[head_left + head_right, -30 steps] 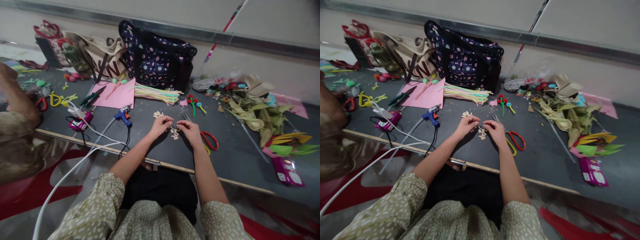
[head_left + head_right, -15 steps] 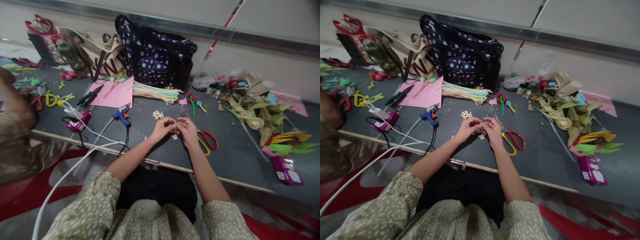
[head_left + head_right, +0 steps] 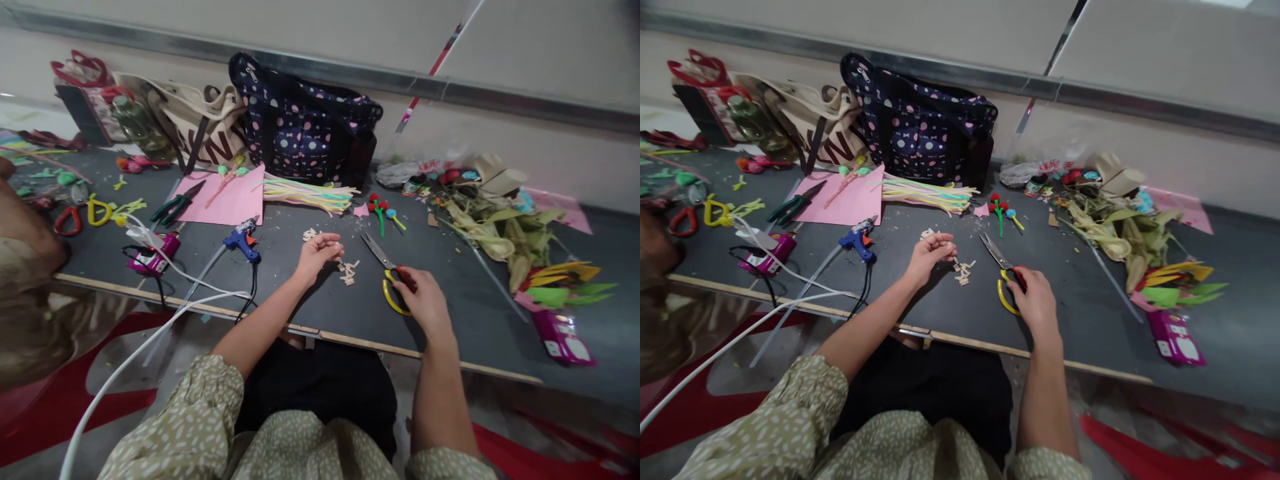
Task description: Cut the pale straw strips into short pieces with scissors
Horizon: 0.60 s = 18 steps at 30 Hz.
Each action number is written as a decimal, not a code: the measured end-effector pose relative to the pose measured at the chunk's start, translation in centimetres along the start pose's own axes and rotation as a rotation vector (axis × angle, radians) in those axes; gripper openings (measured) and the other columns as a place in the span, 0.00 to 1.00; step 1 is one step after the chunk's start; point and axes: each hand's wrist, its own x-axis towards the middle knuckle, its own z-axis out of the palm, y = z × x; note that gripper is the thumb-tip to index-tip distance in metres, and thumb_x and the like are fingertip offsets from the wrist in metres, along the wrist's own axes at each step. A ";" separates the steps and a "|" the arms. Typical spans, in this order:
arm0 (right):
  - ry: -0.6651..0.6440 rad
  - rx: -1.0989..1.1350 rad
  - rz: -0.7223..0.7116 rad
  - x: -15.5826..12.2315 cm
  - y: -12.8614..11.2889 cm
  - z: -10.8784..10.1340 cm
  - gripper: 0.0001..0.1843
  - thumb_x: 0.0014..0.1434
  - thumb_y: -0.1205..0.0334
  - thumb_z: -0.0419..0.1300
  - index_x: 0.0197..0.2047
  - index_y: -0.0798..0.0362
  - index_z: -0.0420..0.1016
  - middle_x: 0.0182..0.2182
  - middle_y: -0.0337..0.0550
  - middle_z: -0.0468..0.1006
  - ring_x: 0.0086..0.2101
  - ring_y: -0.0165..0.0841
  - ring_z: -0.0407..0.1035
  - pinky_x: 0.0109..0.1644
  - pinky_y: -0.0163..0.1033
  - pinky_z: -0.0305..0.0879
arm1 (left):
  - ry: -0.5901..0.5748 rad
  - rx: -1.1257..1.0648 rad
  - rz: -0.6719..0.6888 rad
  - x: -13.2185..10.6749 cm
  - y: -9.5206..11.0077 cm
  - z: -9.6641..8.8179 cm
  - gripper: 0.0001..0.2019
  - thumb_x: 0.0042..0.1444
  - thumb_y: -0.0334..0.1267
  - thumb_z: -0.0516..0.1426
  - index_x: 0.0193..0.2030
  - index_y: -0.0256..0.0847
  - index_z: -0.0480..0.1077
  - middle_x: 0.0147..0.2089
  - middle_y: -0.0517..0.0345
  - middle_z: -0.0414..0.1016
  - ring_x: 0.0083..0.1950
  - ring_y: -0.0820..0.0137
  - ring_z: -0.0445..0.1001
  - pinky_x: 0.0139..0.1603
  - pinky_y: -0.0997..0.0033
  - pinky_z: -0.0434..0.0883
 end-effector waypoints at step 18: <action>0.143 0.341 0.254 -1.5 0.4 0.9 0.34 0.47 0.46 0.64 0.55 0.53 0.71 0.35 0.44 0.75 0.32 0.33 0.69 0.41 0.43 0.70 | 0.028 -0.108 -0.072 0.4 0.1 -0.8 0.20 0.39 0.37 0.69 0.41 0.37 0.74 0.34 0.56 0.77 0.33 0.74 0.75 0.34 0.74 0.71</action>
